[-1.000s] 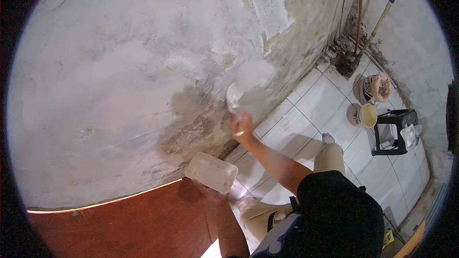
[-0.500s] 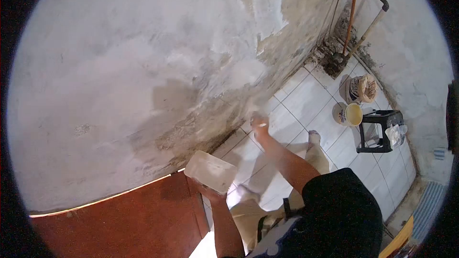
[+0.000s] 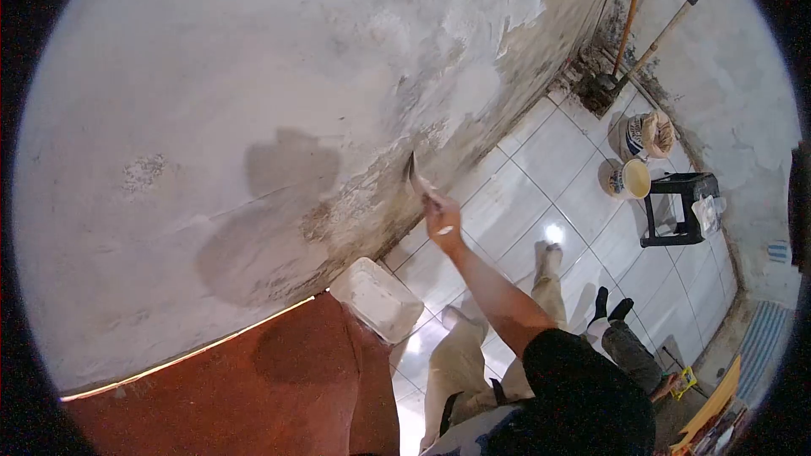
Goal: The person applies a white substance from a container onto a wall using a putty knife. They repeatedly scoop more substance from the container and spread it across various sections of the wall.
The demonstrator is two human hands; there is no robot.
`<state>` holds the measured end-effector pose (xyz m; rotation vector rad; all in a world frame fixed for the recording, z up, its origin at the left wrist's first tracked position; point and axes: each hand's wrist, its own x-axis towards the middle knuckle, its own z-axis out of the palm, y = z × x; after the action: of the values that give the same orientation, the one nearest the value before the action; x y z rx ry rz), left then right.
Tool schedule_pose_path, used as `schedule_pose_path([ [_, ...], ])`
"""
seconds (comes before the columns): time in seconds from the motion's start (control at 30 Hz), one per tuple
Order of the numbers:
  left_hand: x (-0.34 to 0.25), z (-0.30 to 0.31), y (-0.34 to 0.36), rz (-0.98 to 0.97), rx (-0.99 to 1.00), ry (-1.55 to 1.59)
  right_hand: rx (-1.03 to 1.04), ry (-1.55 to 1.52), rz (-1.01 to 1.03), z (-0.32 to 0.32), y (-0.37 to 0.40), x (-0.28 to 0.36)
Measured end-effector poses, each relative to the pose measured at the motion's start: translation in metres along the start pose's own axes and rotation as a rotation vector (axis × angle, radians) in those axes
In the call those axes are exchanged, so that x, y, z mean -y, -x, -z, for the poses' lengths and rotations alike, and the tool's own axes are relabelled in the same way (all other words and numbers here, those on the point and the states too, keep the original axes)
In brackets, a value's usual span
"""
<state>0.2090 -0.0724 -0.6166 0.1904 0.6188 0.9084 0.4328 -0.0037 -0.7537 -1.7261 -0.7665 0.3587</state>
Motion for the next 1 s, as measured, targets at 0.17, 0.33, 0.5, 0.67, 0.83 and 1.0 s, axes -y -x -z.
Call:
schedule_pose_path([
  [0.17, 0.004, -0.012, -0.007, 0.069, 0.18, 0.03, -0.196, -0.666, -0.494, 0.046, -0.047, -0.055],
  [0.33, 0.036, -0.013, -0.002, -0.091, -0.246, -0.063, -0.25, -0.824, -0.692, 0.022, -0.114, -0.05],
  [0.5, 0.053, -0.049, 0.024, -0.245, -0.361, -0.199, -0.1, -0.579, -0.584, -0.048, -0.061, -0.012],
  [0.67, 0.038, -0.082, 0.053, -0.39, -0.316, -0.172, 0.349, -0.324, -0.103, 0.064, -0.004, 0.131],
  [0.83, 0.021, -0.16, 0.089, -0.544, -0.24, -0.046, 0.634, -0.638, -0.205, 0.177, -0.024, 0.201],
  [1.0, 0.02, -0.22, 0.107, -0.689, -0.2, -0.148, 0.721, -0.798, -0.507, 0.258, -0.066, 0.265],
])
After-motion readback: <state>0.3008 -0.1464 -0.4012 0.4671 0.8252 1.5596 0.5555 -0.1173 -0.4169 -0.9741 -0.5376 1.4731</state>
